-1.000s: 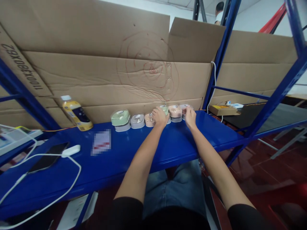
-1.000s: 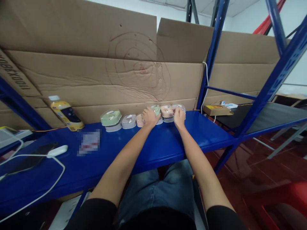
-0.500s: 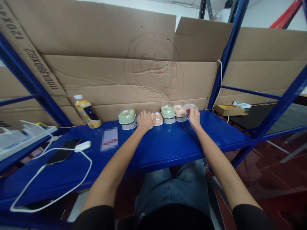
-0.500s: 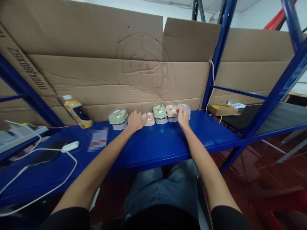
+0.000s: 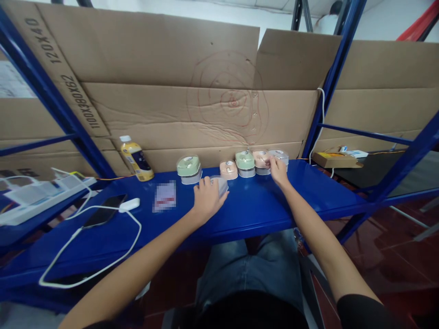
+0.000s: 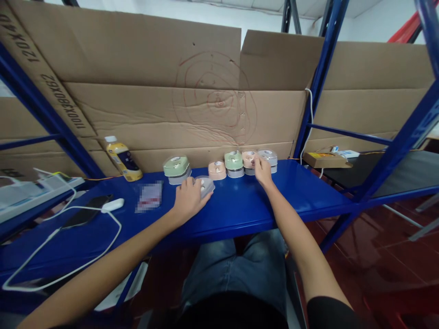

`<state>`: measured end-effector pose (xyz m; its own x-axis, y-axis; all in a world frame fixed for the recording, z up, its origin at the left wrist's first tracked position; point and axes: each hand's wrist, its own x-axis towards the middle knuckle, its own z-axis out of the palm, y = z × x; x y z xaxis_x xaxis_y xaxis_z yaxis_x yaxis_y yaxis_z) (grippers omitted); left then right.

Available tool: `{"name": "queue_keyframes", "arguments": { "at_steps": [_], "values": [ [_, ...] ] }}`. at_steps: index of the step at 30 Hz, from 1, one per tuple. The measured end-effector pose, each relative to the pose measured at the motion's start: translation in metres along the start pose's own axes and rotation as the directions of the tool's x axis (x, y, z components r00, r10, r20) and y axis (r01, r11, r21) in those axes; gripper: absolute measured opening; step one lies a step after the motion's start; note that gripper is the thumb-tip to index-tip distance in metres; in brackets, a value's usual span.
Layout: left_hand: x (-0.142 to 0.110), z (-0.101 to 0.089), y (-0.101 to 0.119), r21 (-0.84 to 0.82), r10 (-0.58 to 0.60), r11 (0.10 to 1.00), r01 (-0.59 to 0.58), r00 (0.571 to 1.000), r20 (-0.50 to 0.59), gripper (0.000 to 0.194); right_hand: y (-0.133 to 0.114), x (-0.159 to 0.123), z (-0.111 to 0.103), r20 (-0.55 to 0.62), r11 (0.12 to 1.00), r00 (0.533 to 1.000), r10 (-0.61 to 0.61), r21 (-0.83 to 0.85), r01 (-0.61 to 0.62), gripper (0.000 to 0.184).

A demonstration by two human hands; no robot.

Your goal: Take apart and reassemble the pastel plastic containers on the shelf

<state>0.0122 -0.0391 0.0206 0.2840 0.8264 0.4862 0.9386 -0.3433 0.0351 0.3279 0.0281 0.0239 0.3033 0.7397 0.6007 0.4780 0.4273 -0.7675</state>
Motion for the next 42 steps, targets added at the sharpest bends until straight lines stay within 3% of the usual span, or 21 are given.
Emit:
{"name": "queue_keyframes", "arguments": {
  "at_steps": [3,6,9,12,15,18,21,25,27,31,35,42],
  "values": [
    [-0.006,-0.005,-0.002,-0.034,-0.018,0.999,0.021,0.998,0.060,0.059,-0.010,-0.007,0.005,0.007,1.000,1.000,0.016,0.002,-0.016,0.054],
    [0.000,0.002,-0.006,-0.171,0.115,0.981,-0.092,0.985,0.130,0.060,-0.020,-0.016,0.010,0.212,0.994,0.971,-0.107,0.011,0.107,0.049],
    [0.015,0.012,-0.006,-0.406,0.352,0.869,-0.284,0.931,0.101,0.067,-0.029,-0.028,0.019,0.484,0.967,0.840,-0.245,0.057,0.249,0.064],
    [0.031,0.021,-0.004,-0.598,0.513,0.698,-0.394,0.858,0.033,0.075,-0.038,-0.040,0.030,0.660,0.934,0.683,-0.313,0.085,0.346,0.090],
    [0.042,0.031,-0.002,-0.693,0.501,0.621,-0.365,0.865,-0.007,0.092,-0.043,-0.048,0.038,0.712,0.919,0.634,-0.300,0.037,0.394,0.096],
    [0.045,0.040,-0.003,-0.744,0.423,0.608,-0.278,0.906,0.007,0.107,-0.045,-0.051,0.042,0.702,0.925,0.670,-0.242,-0.042,0.378,0.095],
    [0.043,0.045,-0.004,-0.767,0.392,0.599,-0.228,0.919,0.033,0.115,-0.043,-0.050,0.041,0.676,0.939,0.709,-0.201,-0.074,0.337,0.091],
    [0.039,0.045,-0.002,-0.767,0.370,0.594,-0.242,0.929,-0.006,0.119,-0.036,-0.042,0.031,0.646,0.969,0.741,-0.181,-0.013,0.248,0.067],
    [0.037,0.045,-0.003,-0.742,0.382,0.610,-0.278,0.924,-0.033,0.112,-0.031,-0.035,0.023,0.585,0.989,0.801,-0.132,0.023,0.146,0.056],
    [0.035,0.047,-0.006,-0.621,0.472,0.692,-0.369,0.881,0.003,0.063,-0.021,-0.020,0.005,0.421,0.991,0.905,0.063,0.079,-0.106,0.053],
    [0.034,0.048,-0.006,-0.540,0.500,0.732,-0.414,0.866,0.014,0.048,-0.015,-0.014,-0.001,0.337,0.977,0.932,0.137,0.111,-0.183,0.053],
    [0.034,0.041,-0.004,-0.563,0.473,0.732,-0.384,0.881,0.014,0.045,-0.012,-0.016,0.005,0.353,0.982,0.925,0.140,0.067,-0.175,0.054]
  ]
}}
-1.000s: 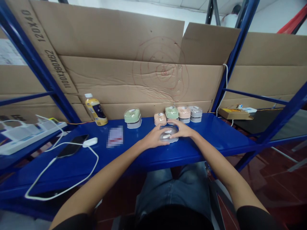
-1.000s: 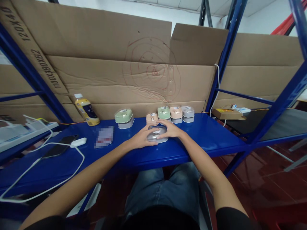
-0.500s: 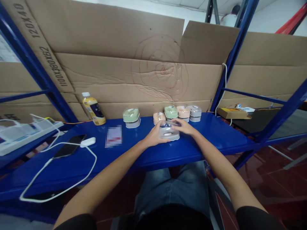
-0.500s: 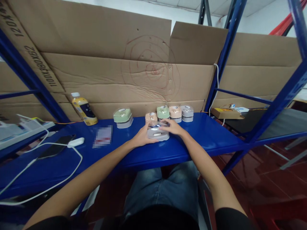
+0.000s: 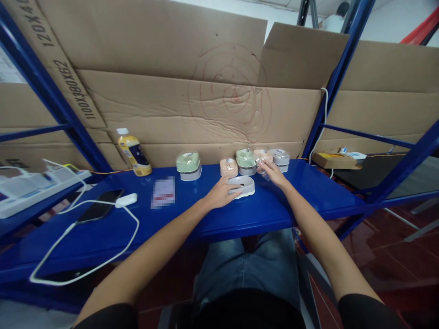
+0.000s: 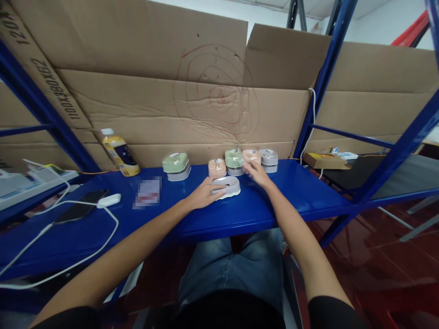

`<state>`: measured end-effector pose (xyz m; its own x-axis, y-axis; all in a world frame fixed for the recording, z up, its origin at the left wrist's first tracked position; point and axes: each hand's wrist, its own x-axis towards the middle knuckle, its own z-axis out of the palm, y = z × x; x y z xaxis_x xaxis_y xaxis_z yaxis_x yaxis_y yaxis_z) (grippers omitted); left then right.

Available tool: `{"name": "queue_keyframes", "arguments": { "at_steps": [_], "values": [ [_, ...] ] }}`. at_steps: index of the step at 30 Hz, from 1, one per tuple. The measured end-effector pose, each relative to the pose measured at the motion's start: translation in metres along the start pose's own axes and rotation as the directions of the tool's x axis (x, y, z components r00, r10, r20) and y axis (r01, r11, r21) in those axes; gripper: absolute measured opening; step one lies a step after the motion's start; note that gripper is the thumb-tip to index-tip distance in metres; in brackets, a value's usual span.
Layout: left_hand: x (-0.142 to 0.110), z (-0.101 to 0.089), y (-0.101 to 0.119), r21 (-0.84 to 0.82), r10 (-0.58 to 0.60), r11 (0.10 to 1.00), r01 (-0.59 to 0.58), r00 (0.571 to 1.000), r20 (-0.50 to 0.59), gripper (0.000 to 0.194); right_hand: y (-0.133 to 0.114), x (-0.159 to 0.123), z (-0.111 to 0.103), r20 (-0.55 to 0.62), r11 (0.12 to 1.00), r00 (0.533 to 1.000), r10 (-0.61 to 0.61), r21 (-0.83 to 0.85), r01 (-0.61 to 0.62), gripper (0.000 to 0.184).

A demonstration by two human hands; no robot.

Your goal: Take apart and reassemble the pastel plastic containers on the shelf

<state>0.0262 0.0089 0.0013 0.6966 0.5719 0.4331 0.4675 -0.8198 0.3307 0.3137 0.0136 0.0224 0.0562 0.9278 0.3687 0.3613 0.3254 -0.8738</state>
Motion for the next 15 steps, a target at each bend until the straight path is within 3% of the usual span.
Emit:
{"name": "queue_keyframes", "arguments": {
  "at_steps": [6,10,12,15],
  "values": [
    [0.000,0.000,0.000,-0.007,-0.003,1.000,0.002,0.999,-0.049,0.045,0.001,0.000,-0.004,-0.017,1.000,1.000,-0.004,0.027,0.005,0.057],
    [0.003,-0.001,-0.003,-0.005,-0.040,0.999,0.040,0.987,-0.157,0.046,-0.001,0.000,-0.003,-0.018,1.000,1.000,0.007,0.027,-0.006,0.057],
    [0.004,-0.004,-0.006,-0.026,-0.095,0.996,0.091,0.957,-0.272,0.046,-0.002,-0.001,-0.003,-0.023,1.000,1.000,0.002,0.025,-0.002,0.057],
    [0.004,-0.009,-0.010,-0.057,-0.144,0.989,0.133,0.881,-0.451,0.044,-0.002,-0.001,-0.002,-0.031,1.000,0.999,-0.009,0.022,0.010,0.055]
  ]
}}
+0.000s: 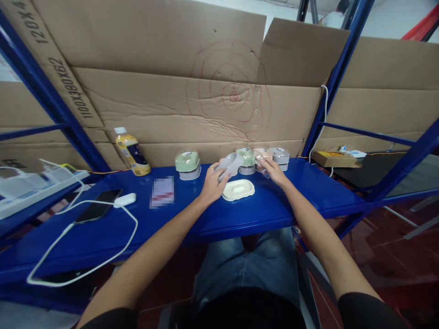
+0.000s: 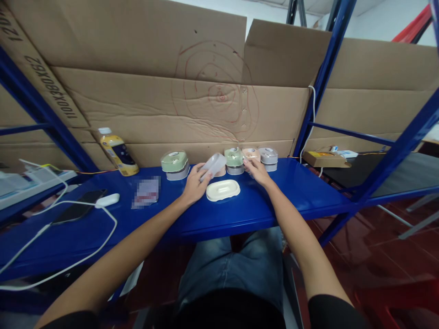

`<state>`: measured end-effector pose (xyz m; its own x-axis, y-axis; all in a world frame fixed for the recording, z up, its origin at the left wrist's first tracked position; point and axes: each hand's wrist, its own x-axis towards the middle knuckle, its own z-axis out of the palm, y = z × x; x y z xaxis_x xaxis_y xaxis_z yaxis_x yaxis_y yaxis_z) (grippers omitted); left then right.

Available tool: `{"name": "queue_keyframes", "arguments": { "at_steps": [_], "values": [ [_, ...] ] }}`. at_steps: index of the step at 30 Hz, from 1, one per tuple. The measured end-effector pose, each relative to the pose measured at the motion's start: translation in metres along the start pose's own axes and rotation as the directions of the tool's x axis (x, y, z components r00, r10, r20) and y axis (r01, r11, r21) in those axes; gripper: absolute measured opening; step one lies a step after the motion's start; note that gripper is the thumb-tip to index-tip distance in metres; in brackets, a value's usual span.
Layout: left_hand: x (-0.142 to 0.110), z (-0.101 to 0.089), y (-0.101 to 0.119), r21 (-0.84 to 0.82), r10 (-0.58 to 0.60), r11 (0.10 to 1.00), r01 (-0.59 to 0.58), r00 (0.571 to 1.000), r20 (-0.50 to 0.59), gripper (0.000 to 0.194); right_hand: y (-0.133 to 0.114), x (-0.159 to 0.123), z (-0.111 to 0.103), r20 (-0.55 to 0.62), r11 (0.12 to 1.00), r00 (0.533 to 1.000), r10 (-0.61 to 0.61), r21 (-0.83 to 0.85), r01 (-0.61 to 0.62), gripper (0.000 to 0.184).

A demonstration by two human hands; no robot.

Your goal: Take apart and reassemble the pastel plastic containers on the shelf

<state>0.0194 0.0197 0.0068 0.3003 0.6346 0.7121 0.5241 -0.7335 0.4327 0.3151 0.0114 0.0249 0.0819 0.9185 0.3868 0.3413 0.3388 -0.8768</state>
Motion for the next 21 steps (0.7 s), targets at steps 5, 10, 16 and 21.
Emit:
{"name": "queue_keyframes", "arguments": {
  "at_steps": [5,10,16,21],
  "values": [
    [-0.004,-0.002,0.001,0.026,0.067,0.997,-0.069,0.994,0.085,0.037,0.001,0.001,-0.001,0.001,1.000,1.000,-0.005,-0.015,0.005,0.055],
    [-0.012,0.006,0.011,0.019,0.198,0.978,-0.208,0.955,0.222,0.041,0.001,0.000,0.001,0.076,0.987,0.987,-0.139,-0.069,0.145,0.058],
    [-0.014,0.012,0.009,-0.051,0.134,0.991,-0.124,0.950,0.283,0.063,-0.008,-0.008,0.012,0.332,0.941,0.900,-0.282,-0.089,0.328,0.074],
    [-0.015,0.017,0.007,-0.171,0.043,0.985,0.008,0.955,0.294,0.105,-0.019,-0.014,0.022,0.407,0.903,0.846,-0.345,-0.103,0.417,0.079]
  ]
}}
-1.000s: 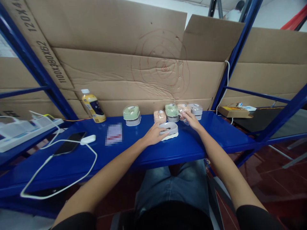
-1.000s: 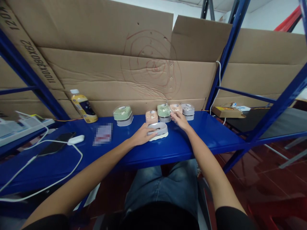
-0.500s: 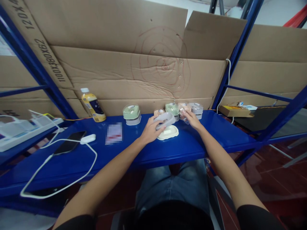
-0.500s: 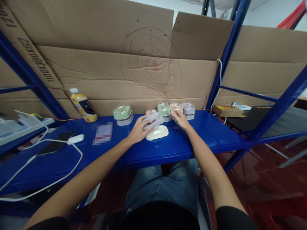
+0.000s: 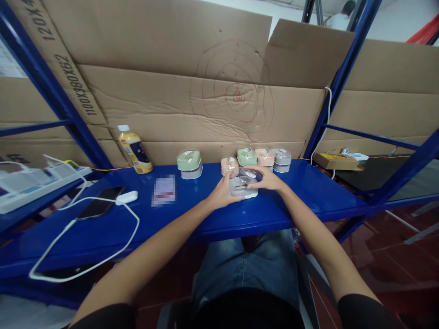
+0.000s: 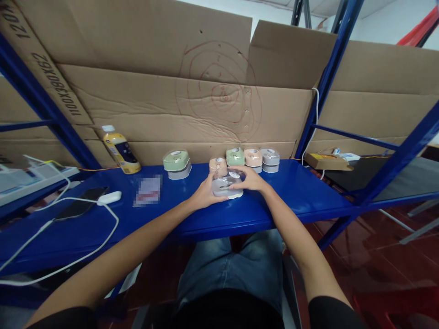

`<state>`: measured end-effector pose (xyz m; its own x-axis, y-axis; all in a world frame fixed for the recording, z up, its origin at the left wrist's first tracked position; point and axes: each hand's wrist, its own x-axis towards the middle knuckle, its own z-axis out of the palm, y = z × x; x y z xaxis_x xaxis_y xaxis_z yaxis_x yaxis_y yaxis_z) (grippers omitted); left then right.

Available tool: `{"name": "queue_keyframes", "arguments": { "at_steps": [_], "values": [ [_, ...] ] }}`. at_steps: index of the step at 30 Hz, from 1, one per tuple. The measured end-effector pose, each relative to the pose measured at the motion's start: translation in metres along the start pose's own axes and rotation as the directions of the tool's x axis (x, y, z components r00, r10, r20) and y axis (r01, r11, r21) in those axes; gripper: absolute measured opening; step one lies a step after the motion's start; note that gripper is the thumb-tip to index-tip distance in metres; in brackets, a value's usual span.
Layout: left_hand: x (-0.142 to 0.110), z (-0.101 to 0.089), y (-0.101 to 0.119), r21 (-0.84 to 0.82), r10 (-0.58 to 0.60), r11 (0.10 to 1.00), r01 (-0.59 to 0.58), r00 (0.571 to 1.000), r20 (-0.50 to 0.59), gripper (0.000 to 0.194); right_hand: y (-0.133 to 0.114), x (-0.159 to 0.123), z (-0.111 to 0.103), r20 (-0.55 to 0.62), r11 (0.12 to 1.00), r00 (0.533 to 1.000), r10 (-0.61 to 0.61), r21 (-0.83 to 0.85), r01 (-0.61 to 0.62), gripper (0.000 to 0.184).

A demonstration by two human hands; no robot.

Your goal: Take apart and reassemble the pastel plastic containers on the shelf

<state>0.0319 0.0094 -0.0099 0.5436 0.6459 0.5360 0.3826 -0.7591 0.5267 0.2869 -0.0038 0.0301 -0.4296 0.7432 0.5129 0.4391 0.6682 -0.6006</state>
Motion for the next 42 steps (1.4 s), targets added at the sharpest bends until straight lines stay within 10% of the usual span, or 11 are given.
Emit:
{"name": "queue_keyframes", "arguments": {
  "at_steps": [13,25,36,42],
  "values": [
    [0.001,0.012,-0.005,-0.017,0.041,0.999,-0.041,0.999,-0.008,0.125,-0.003,0.005,0.011,0.160,0.984,0.985,-0.057,-0.155,0.082,0.080],
    [0.000,-0.011,-0.003,-0.005,0.069,0.998,-0.069,0.989,0.129,0.097,-0.002,0.002,0.018,0.168,0.978,0.986,-0.015,-0.202,0.049,0.084],
    [-0.061,-0.050,0.031,0.638,-0.109,0.765,0.090,0.994,-0.009,0.070,-0.008,0.003,0.047,0.022,0.933,0.998,0.054,-0.357,-0.043,0.072],
    [-0.036,-0.059,0.013,0.753,-0.240,0.628,0.197,0.969,-0.053,0.055,-0.005,0.002,0.044,0.028,0.906,0.994,0.105,-0.414,-0.084,0.056]
  ]
}}
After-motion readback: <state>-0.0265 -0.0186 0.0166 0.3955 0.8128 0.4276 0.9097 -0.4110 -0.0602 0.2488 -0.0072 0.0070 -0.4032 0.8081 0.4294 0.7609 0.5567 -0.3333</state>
